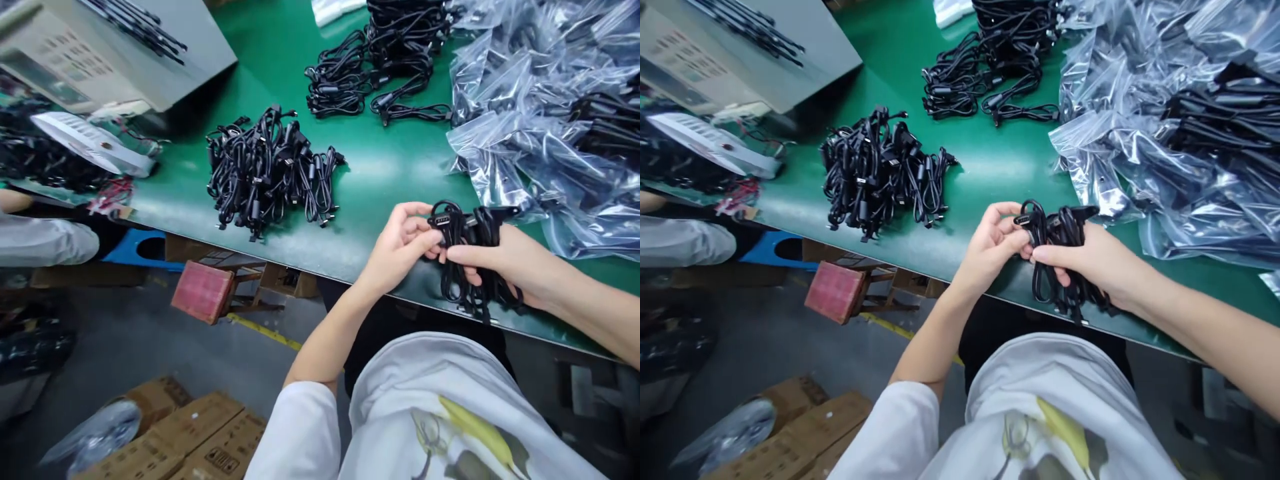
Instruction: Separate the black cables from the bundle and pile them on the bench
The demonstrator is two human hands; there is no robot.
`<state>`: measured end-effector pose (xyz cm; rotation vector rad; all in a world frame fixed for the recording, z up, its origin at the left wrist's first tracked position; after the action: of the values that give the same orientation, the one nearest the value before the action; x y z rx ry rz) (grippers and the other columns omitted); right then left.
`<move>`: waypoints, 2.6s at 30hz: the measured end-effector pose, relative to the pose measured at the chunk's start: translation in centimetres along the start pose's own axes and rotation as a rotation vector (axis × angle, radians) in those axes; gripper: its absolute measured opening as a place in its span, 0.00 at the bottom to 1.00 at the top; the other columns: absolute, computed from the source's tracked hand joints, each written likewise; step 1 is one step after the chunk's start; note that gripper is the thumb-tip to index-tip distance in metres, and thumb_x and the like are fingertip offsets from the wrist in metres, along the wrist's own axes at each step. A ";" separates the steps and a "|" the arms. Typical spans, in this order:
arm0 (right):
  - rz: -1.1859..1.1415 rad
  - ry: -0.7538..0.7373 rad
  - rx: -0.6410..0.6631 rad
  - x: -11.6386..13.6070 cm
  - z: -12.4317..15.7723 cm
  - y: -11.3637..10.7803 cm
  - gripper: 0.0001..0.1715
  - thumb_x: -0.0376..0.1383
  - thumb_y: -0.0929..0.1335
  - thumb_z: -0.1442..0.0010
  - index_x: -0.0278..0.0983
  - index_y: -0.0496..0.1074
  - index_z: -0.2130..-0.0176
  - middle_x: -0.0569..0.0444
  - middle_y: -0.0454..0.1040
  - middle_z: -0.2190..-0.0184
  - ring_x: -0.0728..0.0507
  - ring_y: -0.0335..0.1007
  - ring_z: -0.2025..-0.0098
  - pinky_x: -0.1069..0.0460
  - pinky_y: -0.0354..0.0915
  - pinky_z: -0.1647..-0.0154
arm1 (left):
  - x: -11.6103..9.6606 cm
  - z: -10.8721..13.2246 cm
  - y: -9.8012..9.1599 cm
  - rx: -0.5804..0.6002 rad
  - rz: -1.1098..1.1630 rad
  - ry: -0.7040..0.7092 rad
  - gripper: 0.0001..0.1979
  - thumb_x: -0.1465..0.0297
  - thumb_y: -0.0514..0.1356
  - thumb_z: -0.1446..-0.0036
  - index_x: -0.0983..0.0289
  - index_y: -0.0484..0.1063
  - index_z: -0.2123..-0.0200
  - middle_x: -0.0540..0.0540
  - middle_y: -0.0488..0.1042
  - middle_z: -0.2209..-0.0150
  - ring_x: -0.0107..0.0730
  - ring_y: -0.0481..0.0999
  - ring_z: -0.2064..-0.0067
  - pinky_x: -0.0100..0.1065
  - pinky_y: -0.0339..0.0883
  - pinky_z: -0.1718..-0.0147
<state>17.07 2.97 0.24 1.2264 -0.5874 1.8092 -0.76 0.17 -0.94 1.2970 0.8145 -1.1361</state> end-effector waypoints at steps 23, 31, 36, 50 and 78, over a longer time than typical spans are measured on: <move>-0.505 -0.020 -0.272 2.3 0.6 -3.0 0.18 0.41 0.83 0.58 0.36 0.81 0.68 0.60 0.70 0.76 0.54 0.65 0.77 0.62 0.70 0.77 | 1.6 2.6 2.1 -0.013 -0.210 0.015 0.21 0.55 0.74 0.49 0.63 0.74 0.65 0.48 0.75 0.72 0.22 0.71 0.75 0.29 0.66 0.70; -0.534 0.009 -0.284 2.1 0.2 -2.9 0.20 0.40 0.83 0.60 0.34 0.81 0.68 0.60 0.69 0.78 0.54 0.65 0.78 0.62 0.70 0.78 | 1.8 2.5 2.0 0.001 -0.188 -0.003 0.22 0.55 0.76 0.52 0.63 0.74 0.65 0.47 0.74 0.73 0.21 0.70 0.74 0.29 0.66 0.70; -0.543 0.012 -0.275 2.0 0.3 -3.0 0.19 0.40 0.83 0.58 0.34 0.82 0.67 0.60 0.70 0.77 0.54 0.66 0.78 0.62 0.71 0.78 | 1.7 2.5 2.1 0.012 -0.155 -0.002 0.21 0.56 0.76 0.52 0.63 0.74 0.66 0.48 0.75 0.73 0.21 0.71 0.75 0.29 0.67 0.70; -0.476 0.006 -0.275 2.0 0.9 -3.1 0.31 0.45 0.87 0.69 0.44 0.82 0.64 0.58 0.79 0.69 0.48 0.77 0.67 0.59 0.78 0.65 | -1.0 2.2 -1.6 -0.120 -0.572 0.267 0.18 0.54 0.58 0.31 0.61 0.74 0.49 0.56 0.79 0.59 0.32 0.78 0.60 0.35 0.71 0.56; -0.424 0.091 -0.086 -0.2 0.1 -2.4 0.15 0.37 0.83 0.54 0.39 0.79 0.67 0.49 0.83 0.51 0.49 0.75 0.71 0.57 0.75 0.74 | -5.3 -3.6 -6.0 -0.301 -1.143 0.332 0.15 0.68 0.50 0.28 0.62 0.71 0.66 0.55 0.75 0.60 0.34 0.74 0.53 0.34 0.66 0.49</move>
<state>19.17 4.04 -0.03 1.1065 -0.3195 1.4581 -7.51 5.14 1.73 0.7145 2.0312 -1.5685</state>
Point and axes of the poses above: each hand's wrist, its own z-axis away from the middle knuckle, its own y-axis out of the palm, x = y × z, the point moved 2 cm from there along -z, towards the middle knuckle
